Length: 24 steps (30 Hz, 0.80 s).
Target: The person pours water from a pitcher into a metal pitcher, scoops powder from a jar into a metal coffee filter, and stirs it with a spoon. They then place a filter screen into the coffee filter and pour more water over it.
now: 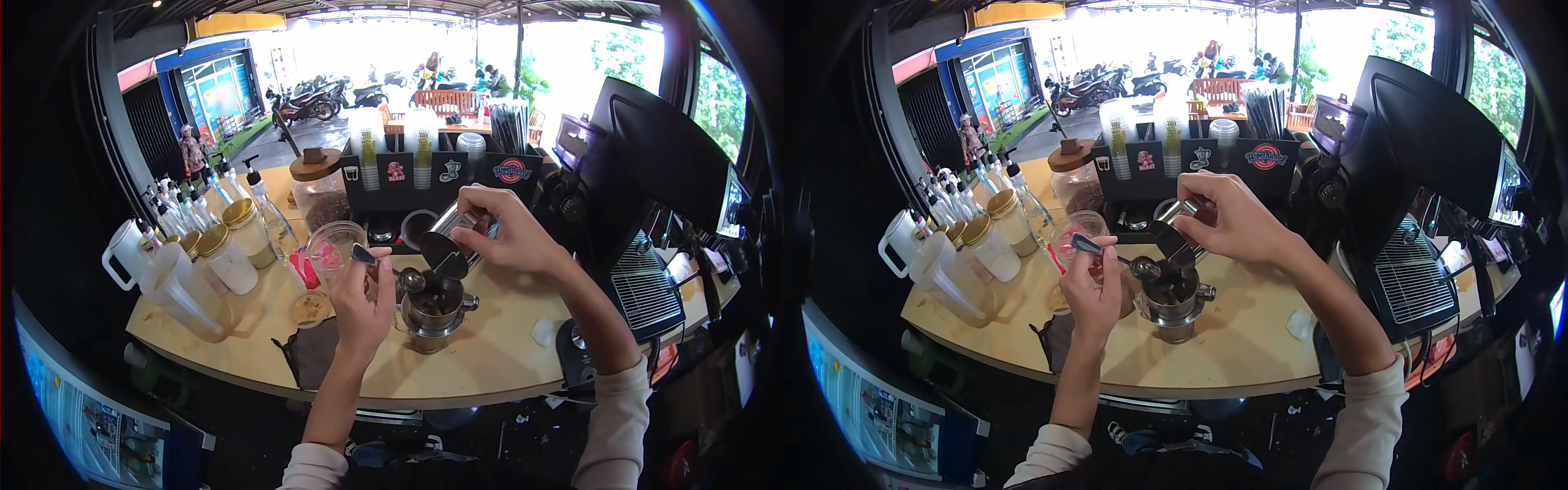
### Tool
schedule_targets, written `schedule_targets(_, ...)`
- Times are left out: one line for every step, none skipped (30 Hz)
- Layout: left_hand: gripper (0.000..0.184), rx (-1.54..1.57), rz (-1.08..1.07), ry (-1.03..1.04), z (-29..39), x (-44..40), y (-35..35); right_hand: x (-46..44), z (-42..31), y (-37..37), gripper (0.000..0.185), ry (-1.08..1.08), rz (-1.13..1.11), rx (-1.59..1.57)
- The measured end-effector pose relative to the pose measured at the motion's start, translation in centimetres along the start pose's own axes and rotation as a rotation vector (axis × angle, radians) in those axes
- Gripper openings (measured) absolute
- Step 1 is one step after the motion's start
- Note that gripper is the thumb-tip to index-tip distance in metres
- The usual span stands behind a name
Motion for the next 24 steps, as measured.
schedule_targets(0.012,-0.008,-0.004,0.010,0.0,0.0,0.0,-0.1,0.1,0.1,0.021,-0.029,0.021,0.023)
schedule_targets(0.012,-0.016,-0.008,0.021,0.1,0.0,0.0,-0.1,0.2,0.1,0.022,-0.057,0.042,0.046)
schedule_targets(0.012,-0.015,-0.005,0.018,0.0,0.1,0.0,-0.2,0.1,0.1,0.022,-0.056,0.040,0.049)
schedule_targets(0.012,-0.016,-0.008,0.025,0.0,0.1,-0.1,-0.2,0.1,0.2,0.023,-0.064,0.049,0.055)
schedule_targets(0.012,-0.016,-0.007,0.031,0.0,0.0,-0.2,-0.2,0.0,0.2,0.023,-0.073,0.057,0.064)
schedule_targets(0.012,-0.015,-0.006,0.031,0.0,0.0,-0.1,-0.3,0.0,0.2,0.023,-0.073,0.057,0.065)
schedule_targets(0.012,-0.017,-0.006,0.031,0.1,0.0,-0.1,-0.3,0.0,0.2,0.023,-0.081,0.063,0.076)
schedule_targets(0.012,-0.018,-0.006,0.029,0.1,0.0,-0.1,-0.3,-0.1,0.2,0.022,-0.090,0.069,0.089)
schedule_targets(0.012,-0.018,-0.006,0.029,0.1,0.1,-0.1,-0.2,-0.2,0.1,0.022,-0.090,0.069,0.089)
schedule_targets(0.012,-0.011,-0.001,0.028,0.0,0.1,0.0,-0.2,-0.3,0.0,0.023,-0.083,0.071,0.097)
schedule_targets(0.012,-0.005,0.004,0.027,0.0,0.1,0.0,-0.1,-0.4,-0.1,0.023,-0.077,0.073,0.105)
schedule_targets(0.012,-0.005,0.004,0.027,0.0,0.1,-0.1,-0.1,-0.4,-0.1,0.023,-0.077,0.073,0.106)
schedule_targets(0.012,-0.020,0.002,0.040,0.0,0.1,-0.1,-0.1,-0.3,-0.2,0.023,-0.081,0.080,0.119)
schedule_targets(0.012,-0.035,-0.001,0.053,0.1,0.1,-0.1,-0.1,-0.3,-0.3,0.024,-0.085,0.088,0.133)
schedule_targets(0.012,-0.035,-0.001,0.053,0.1,0.1,-0.1,0.0,-0.2,-0.4,0.024,-0.084,0.087,0.133)
schedule_targets(0.012,-0.034,-0.005,0.048,0.1,0.2,-0.1,0.0,0.0,-0.5,0.024,-0.078,0.088,0.123)
schedule_targets(0.012,-0.033,-0.008,0.044,0.0,0.2,0.0,0.1,0.1,-0.5,0.025,-0.071,0.088,0.113)
schedule_targets(0.012,-0.032,-0.009,0.044,0.0,0.2,0.0,0.2,0.2,-0.7,0.025,-0.071,0.088,0.114)
schedule_targets(0.012,-0.028,-0.006,0.043,0.0,0.2,0.0,0.2,0.3,-0.8,0.025,-0.072,0.091,0.122)
schedule_targets(0.012,-0.024,-0.003,0.042,0.0,0.2,0.1,0.3,0.3,-0.9,0.025,-0.074,0.094,0.131)
schedule_targets(0.012,-0.023,-0.003,0.042,0.0,0.3,0.1,0.4,0.4,-1.0,0.025,-0.073,0.095,0.131)
schedule_targets(0.012,-0.020,-0.007,0.033,0.0,0.3,0.1,0.6,0.3,-1.2,0.025,-0.062,0.091,0.133)
schedule_targets(0.012,-0.016,-0.011,0.024,0.0,0.3,0.1,0.7,0.3,-1.3,0.024,-0.050,0.088,0.136)
schedule_targets(0.012,-0.015,-0.012,0.025,0.1,0.3,0.2,0.8,0.3,-1.4,0.024,-0.049,0.089,0.136)
Point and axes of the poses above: each hand's wrist, its own x-axis away from the middle knuckle, its own y-axis out of the palm, z = x × y, the point moved 1 cm from there along -x, towards the middle knuckle, and after that the axes turned 12 degrees about y, right-handed, at the moved point
